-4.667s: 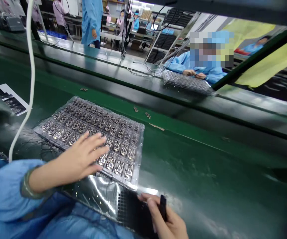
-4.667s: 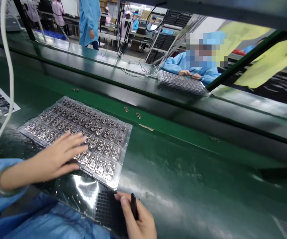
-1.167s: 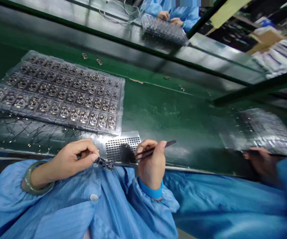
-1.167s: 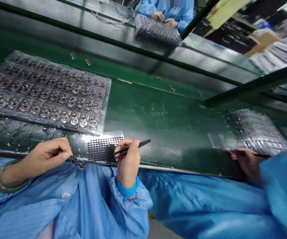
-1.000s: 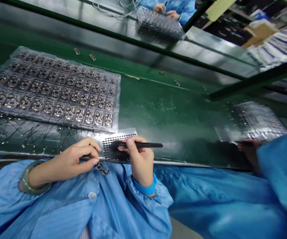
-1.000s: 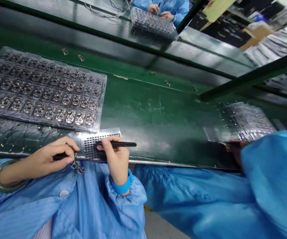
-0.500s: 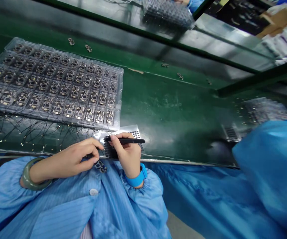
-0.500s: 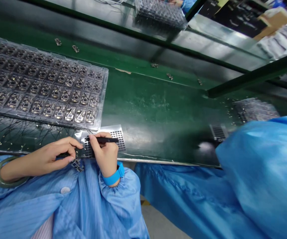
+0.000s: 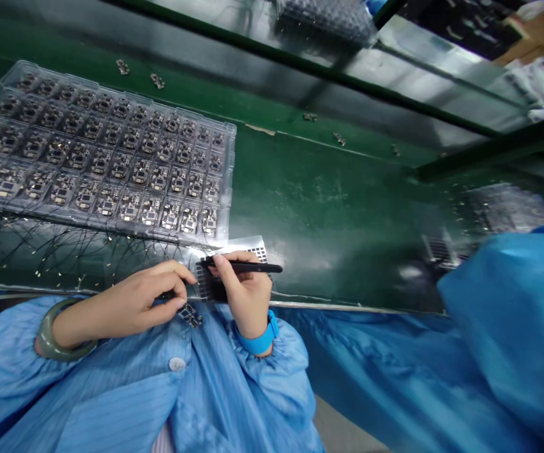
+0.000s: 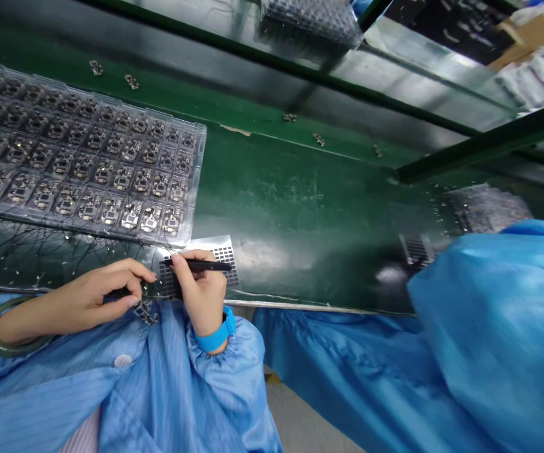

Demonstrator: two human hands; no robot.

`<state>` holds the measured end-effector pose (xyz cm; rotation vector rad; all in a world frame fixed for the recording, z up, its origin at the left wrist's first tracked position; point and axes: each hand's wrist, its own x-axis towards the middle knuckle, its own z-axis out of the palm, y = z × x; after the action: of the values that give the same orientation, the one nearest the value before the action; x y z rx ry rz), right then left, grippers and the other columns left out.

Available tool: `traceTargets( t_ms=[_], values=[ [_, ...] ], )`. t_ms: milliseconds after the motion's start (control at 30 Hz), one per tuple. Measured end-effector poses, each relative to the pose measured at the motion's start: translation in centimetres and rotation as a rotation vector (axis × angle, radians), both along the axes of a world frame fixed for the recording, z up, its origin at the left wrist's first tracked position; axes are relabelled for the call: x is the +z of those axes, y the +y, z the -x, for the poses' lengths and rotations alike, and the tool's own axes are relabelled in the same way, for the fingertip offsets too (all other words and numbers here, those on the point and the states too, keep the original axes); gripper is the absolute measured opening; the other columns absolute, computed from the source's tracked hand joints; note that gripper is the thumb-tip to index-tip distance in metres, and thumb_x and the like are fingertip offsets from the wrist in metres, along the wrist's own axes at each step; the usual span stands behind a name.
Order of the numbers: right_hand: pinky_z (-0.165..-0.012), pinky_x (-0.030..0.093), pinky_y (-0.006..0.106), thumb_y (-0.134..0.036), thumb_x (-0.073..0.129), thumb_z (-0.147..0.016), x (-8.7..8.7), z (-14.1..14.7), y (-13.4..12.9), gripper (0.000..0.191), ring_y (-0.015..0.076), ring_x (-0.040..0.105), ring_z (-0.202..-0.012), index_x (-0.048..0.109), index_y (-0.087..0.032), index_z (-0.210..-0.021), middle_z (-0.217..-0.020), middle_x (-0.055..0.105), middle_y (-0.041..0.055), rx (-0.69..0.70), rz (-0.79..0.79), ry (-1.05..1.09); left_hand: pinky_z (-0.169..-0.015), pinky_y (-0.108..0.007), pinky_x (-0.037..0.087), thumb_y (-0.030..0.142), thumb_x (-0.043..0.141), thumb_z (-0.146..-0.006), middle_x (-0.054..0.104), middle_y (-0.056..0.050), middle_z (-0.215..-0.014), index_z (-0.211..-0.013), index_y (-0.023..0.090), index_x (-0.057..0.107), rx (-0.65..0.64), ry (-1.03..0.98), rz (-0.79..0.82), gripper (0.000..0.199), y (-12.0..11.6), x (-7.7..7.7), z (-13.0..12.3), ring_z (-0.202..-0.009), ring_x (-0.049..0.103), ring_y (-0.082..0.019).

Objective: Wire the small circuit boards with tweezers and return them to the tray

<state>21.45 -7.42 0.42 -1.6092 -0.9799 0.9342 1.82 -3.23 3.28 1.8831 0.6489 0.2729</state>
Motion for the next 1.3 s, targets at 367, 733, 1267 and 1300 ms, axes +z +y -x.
traceTargets(
  t_ms=[367,733,1267,1300],
  values=[
    [-0.063,0.053,0.028,-0.038,0.065,-0.083,-0.11,0.05,-0.16,0.017,0.0151,0.066,-0.067,0.064,-0.021,-0.083,-0.077,0.066,0.0001,0.031,0.004,-0.116,-0.092,-0.03,0.044,0.018,0.046,-0.093,0.057,-0.005,-0.117,-0.088,0.02,0.055,0.012,-0.008,-0.013,0.011,0.06,-0.04,0.15,-0.107,0.055,-0.018],
    [-0.067,0.05,0.028,-0.037,0.065,-0.083,-0.02,0.05,-0.25,0.017,0.0156,0.065,-0.071,0.065,-0.021,-0.082,-0.079,0.066,0.0005,0.043,0.005,-0.151,-0.092,-0.032,0.045,0.018,0.046,-0.093,0.057,-0.007,-0.117,-0.088,0.019,0.055,0.01,-0.034,-0.016,0.01,0.13,-0.14,0.25,-0.107,0.056,-0.019],
    [-0.066,0.053,0.029,-0.038,0.066,-0.082,0.02,-0.18,-0.13,0.017,0.0156,0.066,-0.07,0.065,-0.02,-0.082,-0.079,0.066,0.0005,0.039,0.021,-0.115,-0.093,-0.032,0.044,0.018,0.046,-0.092,0.057,-0.007,-0.118,-0.088,0.019,0.056,0.005,-0.022,0.009,0.011,0.36,0.09,0.22,-0.107,0.056,-0.019],
    [-0.067,0.054,0.029,-0.037,0.067,-0.081,0.02,-0.16,-0.15,0.017,0.0157,0.067,-0.07,0.065,-0.021,-0.082,-0.079,0.067,0.0005,0.033,0.017,-0.105,-0.093,-0.032,0.044,0.018,0.046,-0.092,0.057,-0.007,-0.118,-0.088,0.019,0.056,0.005,-0.021,0.008,0.011,0.4,0.11,0.22,-0.107,0.056,-0.019]
  ],
)
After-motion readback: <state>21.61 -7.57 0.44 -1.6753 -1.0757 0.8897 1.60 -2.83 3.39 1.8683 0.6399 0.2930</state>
